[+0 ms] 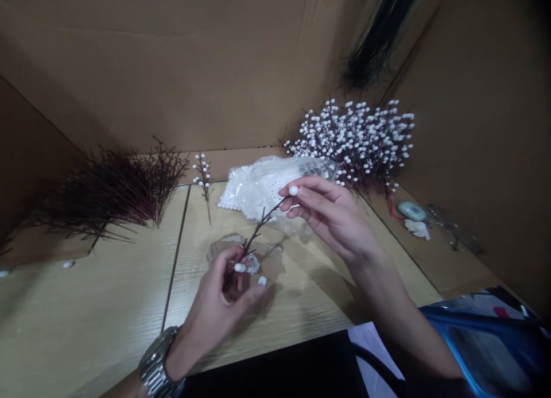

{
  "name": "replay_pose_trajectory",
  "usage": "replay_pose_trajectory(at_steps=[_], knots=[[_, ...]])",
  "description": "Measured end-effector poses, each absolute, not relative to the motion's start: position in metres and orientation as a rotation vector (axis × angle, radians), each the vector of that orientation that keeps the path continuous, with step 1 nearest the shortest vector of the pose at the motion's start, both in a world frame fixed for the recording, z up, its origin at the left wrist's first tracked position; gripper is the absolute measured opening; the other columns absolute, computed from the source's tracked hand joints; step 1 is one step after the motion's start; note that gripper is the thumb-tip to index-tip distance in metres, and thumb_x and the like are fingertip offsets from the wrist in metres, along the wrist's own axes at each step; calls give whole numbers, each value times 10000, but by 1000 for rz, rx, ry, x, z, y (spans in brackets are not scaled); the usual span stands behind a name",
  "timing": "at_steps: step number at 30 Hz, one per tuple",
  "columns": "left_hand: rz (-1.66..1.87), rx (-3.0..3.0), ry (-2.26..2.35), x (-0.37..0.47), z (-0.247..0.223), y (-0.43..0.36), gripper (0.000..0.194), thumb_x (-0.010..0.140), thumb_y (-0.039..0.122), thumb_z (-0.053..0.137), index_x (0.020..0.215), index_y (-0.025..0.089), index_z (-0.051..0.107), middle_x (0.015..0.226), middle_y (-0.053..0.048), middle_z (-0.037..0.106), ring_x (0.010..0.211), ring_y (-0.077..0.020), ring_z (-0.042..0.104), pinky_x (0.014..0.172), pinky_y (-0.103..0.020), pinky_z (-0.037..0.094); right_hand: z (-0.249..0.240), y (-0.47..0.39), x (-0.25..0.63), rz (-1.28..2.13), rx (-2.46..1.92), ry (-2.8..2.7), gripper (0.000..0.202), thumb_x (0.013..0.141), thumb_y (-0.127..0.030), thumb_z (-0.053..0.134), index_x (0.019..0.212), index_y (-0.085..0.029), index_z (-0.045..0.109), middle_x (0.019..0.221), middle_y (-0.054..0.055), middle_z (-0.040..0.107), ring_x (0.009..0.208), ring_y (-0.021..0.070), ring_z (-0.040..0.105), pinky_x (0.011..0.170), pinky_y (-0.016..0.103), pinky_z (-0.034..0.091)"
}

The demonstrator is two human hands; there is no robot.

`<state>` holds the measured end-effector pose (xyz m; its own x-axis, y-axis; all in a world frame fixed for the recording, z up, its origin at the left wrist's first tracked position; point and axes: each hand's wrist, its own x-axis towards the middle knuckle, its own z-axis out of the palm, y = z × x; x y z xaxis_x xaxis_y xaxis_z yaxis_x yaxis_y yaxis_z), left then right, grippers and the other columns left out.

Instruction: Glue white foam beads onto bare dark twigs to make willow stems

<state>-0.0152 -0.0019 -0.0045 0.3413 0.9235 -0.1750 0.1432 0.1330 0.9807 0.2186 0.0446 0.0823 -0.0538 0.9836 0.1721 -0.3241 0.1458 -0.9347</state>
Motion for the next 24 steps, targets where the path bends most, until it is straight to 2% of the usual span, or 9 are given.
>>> replay_pose_trajectory(at_steps=[2,4,6,8,12,14,17,21,24], knots=[[826,1482,1164,-13,1,1,293,869,384,734,1081,227,606,927,-29,655,771,-179,582,707,-278,452,84,43,212,1305,-803,-1125,83,847,-232,758,924,-203,753,967,21,763,801,128,726,750,259,635],[864,1547,1191,-10,5,3,184,910,376,683,893,197,644,790,-13,633,696,-166,557,642,-265,416,84,42,207,1307,-808,-1164,83,861,-242,742,938,-212,749,1006,22,760,811,133,720,748,278,638],[915,1513,1198,-9,7,5,216,907,371,684,803,184,654,746,-10,627,667,-162,542,613,-261,399,82,40,206,1242,-837,-1193,88,882,-251,720,964,-233,745,1100,25,744,822,135,707,724,287,633],[949,1431,1195,-10,7,6,188,899,362,694,836,185,682,786,-19,660,708,-178,571,630,-264,416,75,37,207,1086,-880,-1186,92,908,-257,693,985,-261,744,1149,24,720,817,133,686,685,283,614],[930,1310,1145,-13,6,4,158,920,355,659,922,203,701,918,-45,716,777,-203,612,597,-262,408,48,25,211,857,-990,-1147,98,912,-269,700,991,-298,751,836,-7,696,697,132,631,616,277,561],[897,1312,1131,-14,5,4,163,939,352,625,905,204,682,920,-44,715,726,-184,594,554,-255,376,32,18,208,907,-1056,-1181,97,878,-270,741,970,-291,764,761,-15,684,649,130,617,587,270,547],[867,1374,1158,-14,5,5,180,950,334,599,841,196,633,819,-15,668,653,-151,538,543,-250,354,15,6,197,1040,-1138,-1272,88,851,-280,767,938,-275,782,834,-1,731,632,118,629,558,251,529],[860,1457,1176,-12,5,7,241,959,318,583,753,194,573,681,29,542,618,-127,472,551,-242,346,6,-2,182,1174,-1122,-1345,99,874,-295,738,961,-278,784,909,9,765,749,139,688,619,253,548],[847,1444,1155,-10,5,6,236,958,325,593,761,194,589,681,35,539,607,-118,454,538,-238,336,3,-2,178,1222,-1106,-1342,101,871,-289,740,963,-276,781,898,7,768,783,146,705,664,265,565]])
